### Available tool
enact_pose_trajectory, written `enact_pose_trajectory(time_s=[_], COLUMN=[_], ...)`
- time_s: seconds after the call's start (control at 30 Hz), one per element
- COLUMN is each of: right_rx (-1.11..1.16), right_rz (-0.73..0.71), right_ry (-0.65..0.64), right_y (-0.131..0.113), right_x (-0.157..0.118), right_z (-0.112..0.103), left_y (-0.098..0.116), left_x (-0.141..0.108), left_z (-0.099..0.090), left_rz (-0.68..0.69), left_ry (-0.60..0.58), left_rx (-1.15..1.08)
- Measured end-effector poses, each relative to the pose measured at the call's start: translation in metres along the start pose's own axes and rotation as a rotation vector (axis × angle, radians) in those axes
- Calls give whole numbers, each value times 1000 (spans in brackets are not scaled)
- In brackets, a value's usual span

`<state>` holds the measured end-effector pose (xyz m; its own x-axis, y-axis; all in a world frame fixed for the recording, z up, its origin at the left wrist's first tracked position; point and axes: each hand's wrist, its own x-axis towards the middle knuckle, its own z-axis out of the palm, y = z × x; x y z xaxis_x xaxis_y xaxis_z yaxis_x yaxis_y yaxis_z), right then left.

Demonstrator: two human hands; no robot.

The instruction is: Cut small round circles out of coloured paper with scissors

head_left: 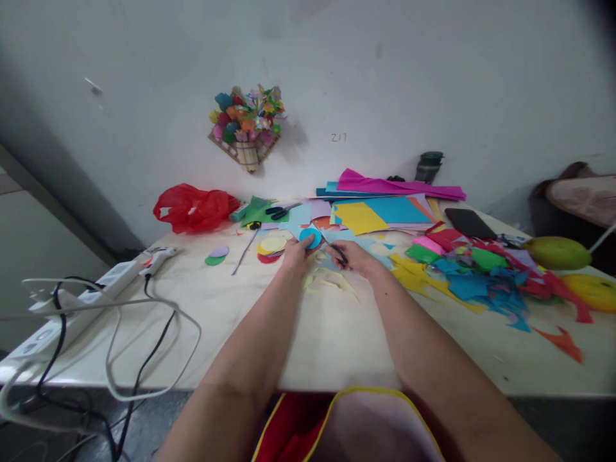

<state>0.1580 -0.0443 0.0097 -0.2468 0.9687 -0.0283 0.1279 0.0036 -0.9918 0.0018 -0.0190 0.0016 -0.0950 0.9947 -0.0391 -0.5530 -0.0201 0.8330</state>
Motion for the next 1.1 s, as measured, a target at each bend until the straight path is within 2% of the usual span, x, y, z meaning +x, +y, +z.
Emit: enact_pose_trajectory(time_s=[0.27, 1.1], right_rx=[-15, 22], right_rz=[7, 3], right_ry=[15, 5], right_y=[-3, 0], right_x=[-1, 1], right_z=[1, 0], left_y=[3, 5], left_x=[0, 4], left_z=[-3, -10], left_rz=[-33, -15], left_ry=[-6, -90], left_rx=[22, 16])
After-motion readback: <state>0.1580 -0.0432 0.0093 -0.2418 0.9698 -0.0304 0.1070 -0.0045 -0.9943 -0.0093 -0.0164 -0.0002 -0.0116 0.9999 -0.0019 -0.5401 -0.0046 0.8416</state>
